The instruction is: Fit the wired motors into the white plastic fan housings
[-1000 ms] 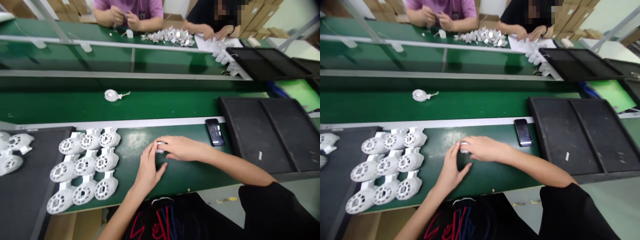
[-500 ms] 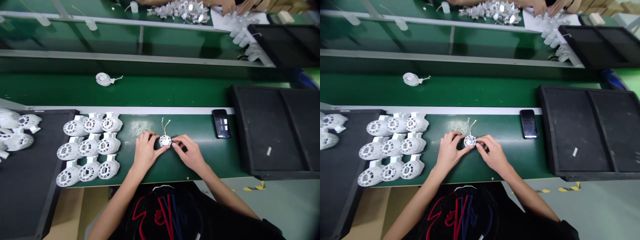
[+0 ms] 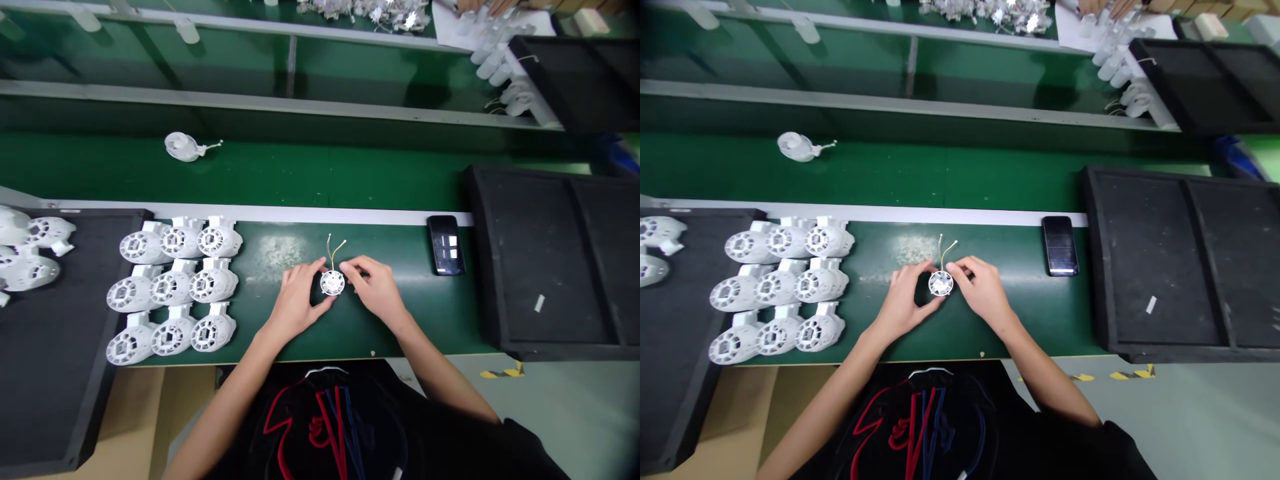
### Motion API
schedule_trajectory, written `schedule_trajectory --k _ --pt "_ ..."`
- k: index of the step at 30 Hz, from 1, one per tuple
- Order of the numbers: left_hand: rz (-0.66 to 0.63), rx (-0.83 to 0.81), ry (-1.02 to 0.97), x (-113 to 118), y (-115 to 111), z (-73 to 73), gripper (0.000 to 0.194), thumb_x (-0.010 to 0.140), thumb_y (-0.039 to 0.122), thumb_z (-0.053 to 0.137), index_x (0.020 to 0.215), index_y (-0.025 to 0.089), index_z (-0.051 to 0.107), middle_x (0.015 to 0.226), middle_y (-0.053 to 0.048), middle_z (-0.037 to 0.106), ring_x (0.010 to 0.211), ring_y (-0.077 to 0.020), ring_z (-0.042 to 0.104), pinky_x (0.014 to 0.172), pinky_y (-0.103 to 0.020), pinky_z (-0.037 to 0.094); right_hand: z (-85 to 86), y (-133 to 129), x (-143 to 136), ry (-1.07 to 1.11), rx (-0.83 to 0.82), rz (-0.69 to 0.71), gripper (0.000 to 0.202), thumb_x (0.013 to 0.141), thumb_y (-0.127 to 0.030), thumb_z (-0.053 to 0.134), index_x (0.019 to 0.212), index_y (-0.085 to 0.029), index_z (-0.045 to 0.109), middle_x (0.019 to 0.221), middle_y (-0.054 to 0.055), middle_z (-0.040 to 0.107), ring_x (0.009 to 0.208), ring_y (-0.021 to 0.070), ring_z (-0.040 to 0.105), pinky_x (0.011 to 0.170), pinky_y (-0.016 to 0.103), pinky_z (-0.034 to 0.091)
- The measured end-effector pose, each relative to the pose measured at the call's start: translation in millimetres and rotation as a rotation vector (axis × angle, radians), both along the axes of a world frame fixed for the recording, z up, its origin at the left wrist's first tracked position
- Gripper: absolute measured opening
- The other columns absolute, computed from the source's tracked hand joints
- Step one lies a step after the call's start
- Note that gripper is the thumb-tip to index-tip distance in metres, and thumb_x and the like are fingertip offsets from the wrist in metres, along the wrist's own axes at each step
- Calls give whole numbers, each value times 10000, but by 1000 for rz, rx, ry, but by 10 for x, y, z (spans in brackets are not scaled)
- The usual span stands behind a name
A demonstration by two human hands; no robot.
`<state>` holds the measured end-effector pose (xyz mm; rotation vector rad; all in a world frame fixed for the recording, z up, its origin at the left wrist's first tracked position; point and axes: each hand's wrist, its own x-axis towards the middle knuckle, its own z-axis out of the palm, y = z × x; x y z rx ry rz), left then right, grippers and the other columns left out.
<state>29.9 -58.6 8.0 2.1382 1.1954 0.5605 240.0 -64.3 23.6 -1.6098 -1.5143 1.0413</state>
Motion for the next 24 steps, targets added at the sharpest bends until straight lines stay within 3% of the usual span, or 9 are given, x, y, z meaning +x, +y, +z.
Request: schedule_trajectory --k 3,5,10,15,24 --pt "-9 50 39 33 -43 -10 478 938 379 742 1344 233 536 1315 -95 668 1291 -319 538 1026 -446 379 21 196 60 -65 -81 112 397 958 -545 661 752 -213 733 679 0 681 622 144 588 583 277 451" --pt "-5 61 55 49 -56 -23 469 937 392 744 1327 222 546 1308 -97 674 1293 -321 534 1017 -445 378 46 307 84 -70 -161 202 385 920 -555 701 754 -209 741 638 -16 663 594 132 556 564 269 410" --pt "-31 68 34 49 -54 -41 441 971 391 706 1343 223 537 1320 -87 686 1305 -302 543 1036 -446 361 170 409 113 -114 -210 387 322 1003 -478 590 858 -212 697 761 -14 668 670 135 553 624 272 404" --pt "-45 66 -13 29 -50 -70 384 991 358 676 1320 210 543 1242 -88 700 1280 -283 581 1011 -436 379 222 380 86 -145 -121 406 250 1062 -378 516 896 -220 614 834 -9 628 752 145 560 683 278 400" --pt "-71 52 -40 24 -38 -110 384 991 344 669 1323 203 536 1301 -97 674 1309 -273 570 1026 -428 379 62 455 33 -228 -4 414 182 1038 -274 570 875 -224 633 834 -6 616 760 154 580 717 291 421"
